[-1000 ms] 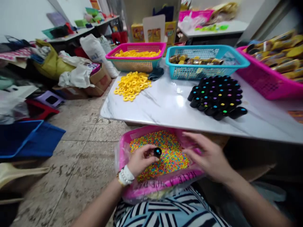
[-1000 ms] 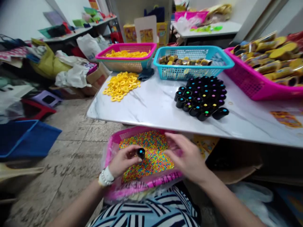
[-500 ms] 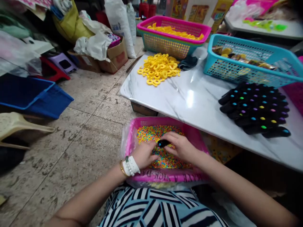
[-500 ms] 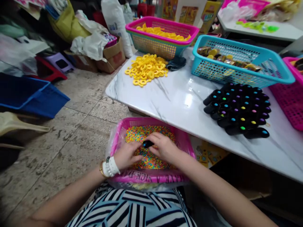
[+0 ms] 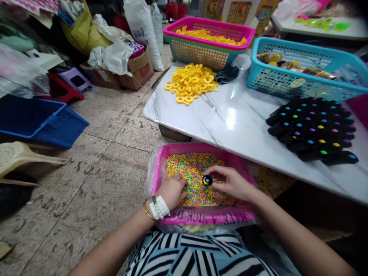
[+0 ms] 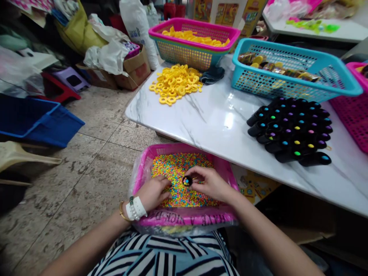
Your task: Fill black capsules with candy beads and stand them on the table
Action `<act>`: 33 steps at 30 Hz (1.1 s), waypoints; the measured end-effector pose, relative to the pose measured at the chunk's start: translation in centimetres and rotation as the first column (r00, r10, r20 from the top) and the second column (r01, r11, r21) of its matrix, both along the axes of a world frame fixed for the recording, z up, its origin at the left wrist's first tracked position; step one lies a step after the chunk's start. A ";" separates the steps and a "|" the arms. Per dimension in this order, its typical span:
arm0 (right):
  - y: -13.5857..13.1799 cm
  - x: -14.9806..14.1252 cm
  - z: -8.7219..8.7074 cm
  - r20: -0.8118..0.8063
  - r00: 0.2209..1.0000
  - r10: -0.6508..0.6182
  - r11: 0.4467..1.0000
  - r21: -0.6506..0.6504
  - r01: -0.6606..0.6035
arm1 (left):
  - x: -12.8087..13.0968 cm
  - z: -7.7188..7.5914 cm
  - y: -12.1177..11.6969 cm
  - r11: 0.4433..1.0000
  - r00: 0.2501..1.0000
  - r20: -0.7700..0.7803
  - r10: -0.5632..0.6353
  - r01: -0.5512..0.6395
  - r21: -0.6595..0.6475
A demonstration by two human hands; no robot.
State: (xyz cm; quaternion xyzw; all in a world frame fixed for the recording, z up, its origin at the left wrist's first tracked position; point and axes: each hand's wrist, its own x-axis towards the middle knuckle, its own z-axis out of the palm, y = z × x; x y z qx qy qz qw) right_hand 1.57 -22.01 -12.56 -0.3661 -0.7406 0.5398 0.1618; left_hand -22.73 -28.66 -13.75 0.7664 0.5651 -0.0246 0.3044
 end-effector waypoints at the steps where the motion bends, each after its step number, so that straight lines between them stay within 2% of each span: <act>1: -0.2 0.5 0.3 -0.028 0.999 -0.045 0.998 -0.055 0.043 | 0.0 -0.1 0.1 1.000 1.000 0.007 -0.001 0.001 -0.002; 3: -0.6 1.1 0.7 -0.070 0.991 -0.113 0.985 -0.138 0.103 | 0.2 -0.1 0.3 1.000 1.000 0.017 -0.009 0.010 -0.018; 5: -0.9 1.4 0.9 -0.113 0.981 -0.158 0.978 -0.152 0.140 | 0.3 -0.1 0.6 0.999 1.000 0.021 -0.016 0.017 -0.044; 8: -1.2 1.8 1.6 -0.151 0.965 -0.213 0.977 -0.060 0.206 | 0.5 0.1 0.8 0.997 1.000 0.027 -0.011 0.013 -0.072; 11: -2.2 3.1 3.2 -0.154 0.946 -0.286 0.954 0.047 0.296 | 0.4 0.2 0.4 0.999 0.995 0.094 0.009 -0.005 -0.043; 13: -3.5 4.8 4.5 -0.157 0.919 -0.361 0.918 0.116 0.380 | -0.1 0.0 0.2 1.000 0.986 0.168 0.018 -0.020 0.015; 15: -4.8 7.1 5.6 -0.165 0.868 -0.468 0.853 0.171 0.493 | -0.7 -0.3 0.6 0.992 0.969 0.247 0.010 -0.040 0.117; 17: -5.9 10.2 6.3 -0.185 0.763 -0.620 0.732 0.216 0.646 | -1.1 -0.3 1.8 0.975 0.950 0.311 -0.022 -0.049 0.218; 19: -6.4 14.1 6.7 -0.207 0.581 -0.787 0.535 0.239 0.810 | -0.7 0.7 3.5 0.952 0.935 0.349 -0.060 -0.051 0.301; 22: -5.4 20.1 6.8 -0.238 0.260 -0.936 0.194 0.267 0.944 | 1.7 4.1 6.3 0.932 0.920 0.379 -0.101 -0.046 0.360; 23: -4.5 21.7 6.8 -0.234 0.187 -0.954 0.114 0.294 0.949 | 2.9 5.4 7.3 0.931 0.915 0.388 -0.110 -0.042 0.363; 24: -3.5 23.1 6.8 -0.218 0.147 -0.965 0.070 0.325 0.943 | 4.2 6.8 8.3 0.933 0.909 0.399 -0.120 -0.035 0.359; 25: -2.3 24.2 6.9 -0.200 0.128 -0.971 0.050 0.353 0.934 | 5.6 8.1 9.2 0.936 0.903 0.408 -0.134 -0.020 0.351; 26: -1.0 24.9 6.9 -0.180 0.132 -0.975 0.057 0.370 0.927 | 7.1 9.2 10.0 0.938 0.899 0.412 -0.147 -0.006 0.347; 29: 2.5 25.6 7.1 -0.164 0.226 -0.960 0.167 0.310 0.936 | 11.2 11.5 12.2 0.936 0.912 0.365 -0.190 0.056 0.348; 31: 4.1 25.4 7.0 -0.185 0.304 -0.934 0.258 0.235 0.937 | 13.4 12.1 13.4 0.930 0.934 0.288 -0.213 0.104 0.352; 33: 4.6 25.1 6.6 -0.210 0.348 -0.914 0.312 0.186 0.932 | 15.1 12.3 14.5 0.917 0.952 0.197 -0.233 0.148 0.370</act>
